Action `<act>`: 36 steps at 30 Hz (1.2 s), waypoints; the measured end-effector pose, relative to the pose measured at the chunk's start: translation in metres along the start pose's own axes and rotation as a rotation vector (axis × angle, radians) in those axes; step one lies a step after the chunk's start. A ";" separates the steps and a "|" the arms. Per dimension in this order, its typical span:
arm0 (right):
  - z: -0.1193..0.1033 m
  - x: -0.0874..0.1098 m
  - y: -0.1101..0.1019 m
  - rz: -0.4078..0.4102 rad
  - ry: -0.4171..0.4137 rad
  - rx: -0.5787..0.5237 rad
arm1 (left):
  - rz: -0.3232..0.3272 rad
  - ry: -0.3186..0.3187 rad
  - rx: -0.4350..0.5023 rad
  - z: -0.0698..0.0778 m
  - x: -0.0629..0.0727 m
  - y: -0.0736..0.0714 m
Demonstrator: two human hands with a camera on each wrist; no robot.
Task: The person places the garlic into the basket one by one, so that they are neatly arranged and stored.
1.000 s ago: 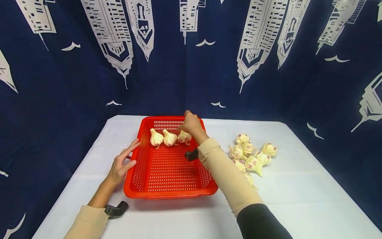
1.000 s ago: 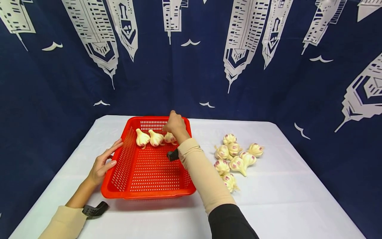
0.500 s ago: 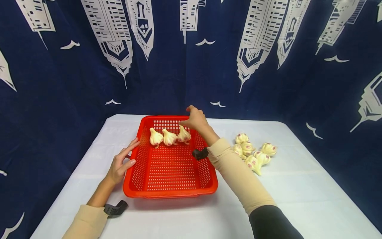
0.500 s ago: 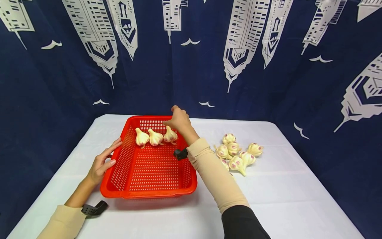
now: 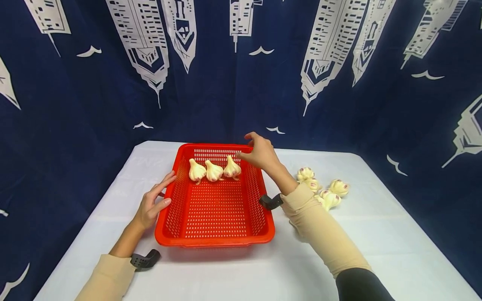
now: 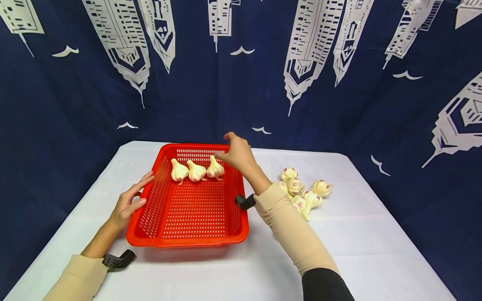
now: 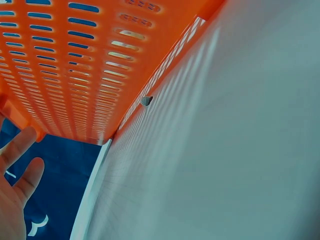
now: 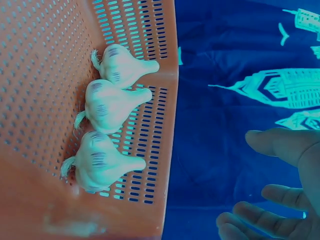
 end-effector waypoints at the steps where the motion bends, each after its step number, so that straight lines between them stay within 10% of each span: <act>1: 0.002 0.003 -0.002 0.010 -0.007 -0.004 | -0.004 0.004 0.000 0.000 0.000 0.000; 26: 0.048 0.069 -0.031 0.062 -0.054 -0.006 | -0.011 -0.015 -0.006 -0.002 0.001 0.003; 36: 0.083 0.097 -0.031 -0.033 -0.012 0.062 | 0.000 0.004 0.007 0.003 -0.002 0.001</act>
Point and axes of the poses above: each hand's wrist, its own x-axis away from the middle knuckle, its own y-axis out of the palm, z = x × y, the point moved 10 cm from there along -x, towards the middle knuckle, and after that the axes turned 9 degrees about -z, right-handed, at the moved point
